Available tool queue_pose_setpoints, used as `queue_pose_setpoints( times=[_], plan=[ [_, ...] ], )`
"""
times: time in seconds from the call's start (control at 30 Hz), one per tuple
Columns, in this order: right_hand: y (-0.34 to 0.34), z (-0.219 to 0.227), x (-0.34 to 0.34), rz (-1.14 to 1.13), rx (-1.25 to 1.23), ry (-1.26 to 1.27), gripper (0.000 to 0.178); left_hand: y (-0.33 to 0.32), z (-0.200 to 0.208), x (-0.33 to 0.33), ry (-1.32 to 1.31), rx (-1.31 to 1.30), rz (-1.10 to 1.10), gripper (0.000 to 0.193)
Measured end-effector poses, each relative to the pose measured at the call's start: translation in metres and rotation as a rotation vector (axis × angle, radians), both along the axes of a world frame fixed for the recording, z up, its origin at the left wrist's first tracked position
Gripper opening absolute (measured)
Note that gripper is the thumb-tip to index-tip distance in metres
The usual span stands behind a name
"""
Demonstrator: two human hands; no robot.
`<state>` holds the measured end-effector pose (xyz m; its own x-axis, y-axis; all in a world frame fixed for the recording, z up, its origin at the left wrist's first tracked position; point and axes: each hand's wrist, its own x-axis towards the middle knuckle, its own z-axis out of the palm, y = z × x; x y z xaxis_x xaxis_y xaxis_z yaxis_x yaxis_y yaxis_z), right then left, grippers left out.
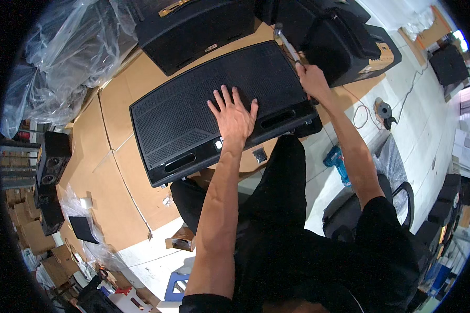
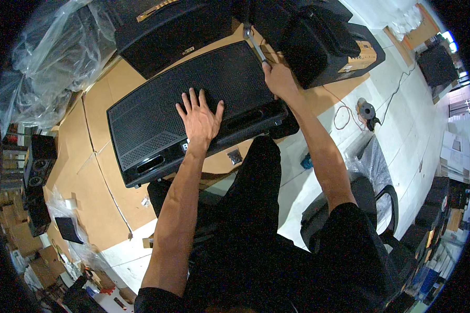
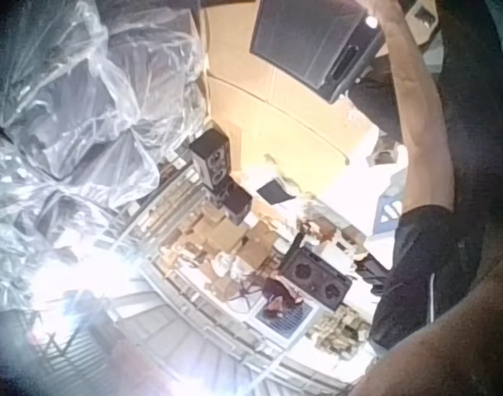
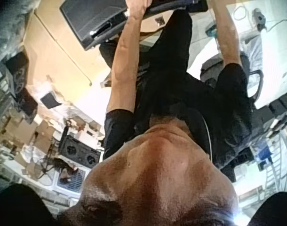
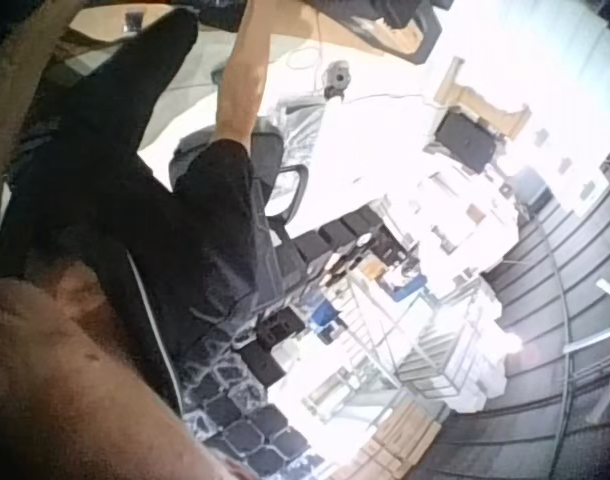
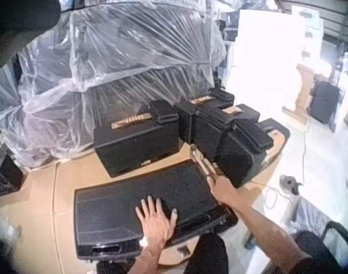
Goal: The person assembles a black speaker by hammering a corner piece into place, then moves the speaker aside. They unwrap a second speaker from bubble wrap and use a soldering iron to heat and remove a corner piece from its frame.
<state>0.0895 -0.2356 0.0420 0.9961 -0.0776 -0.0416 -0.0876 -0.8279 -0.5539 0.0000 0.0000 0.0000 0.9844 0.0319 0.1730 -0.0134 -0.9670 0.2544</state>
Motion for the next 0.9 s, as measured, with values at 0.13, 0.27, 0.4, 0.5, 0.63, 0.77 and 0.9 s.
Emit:
queue_pose_setpoints(
  times=[0.13,0.27,0.4,0.5,0.63,0.77,0.9],
  plan=[
    [0.01,0.013,-0.004,-0.023,-0.027,-0.371,0.046,0.001,0.005,0.009,-0.055,-0.026,-0.015,0.071],
    [-0.003,-0.022,0.006,0.021,-0.193,-0.243,0.048,-0.004,0.008,0.02,-0.073,-0.038,-0.04,0.071],
    [0.019,0.025,-0.007,-0.051,0.032,-0.145,0.051,0.002,0.003,0.012,-0.047,-0.036,-0.011,0.071],
    [0.014,0.01,-0.011,-0.036,-0.08,-0.22,0.052,0.001,0.003,0.007,-0.034,-0.034,-0.013,0.071],
    [0.004,-0.006,0.0,-0.017,-0.044,-0.043,0.051,0.0,0.005,0.01,-0.047,-0.04,-0.022,0.07],
    [0.01,0.002,-0.005,-0.032,-0.028,-0.322,0.052,0.002,0.005,0.007,-0.042,-0.039,-0.014,0.071],
    [-0.005,-0.024,-0.003,0.012,-0.071,-0.189,0.054,-0.003,0.003,0.008,-0.049,-0.023,-0.028,0.071]
  ],
)
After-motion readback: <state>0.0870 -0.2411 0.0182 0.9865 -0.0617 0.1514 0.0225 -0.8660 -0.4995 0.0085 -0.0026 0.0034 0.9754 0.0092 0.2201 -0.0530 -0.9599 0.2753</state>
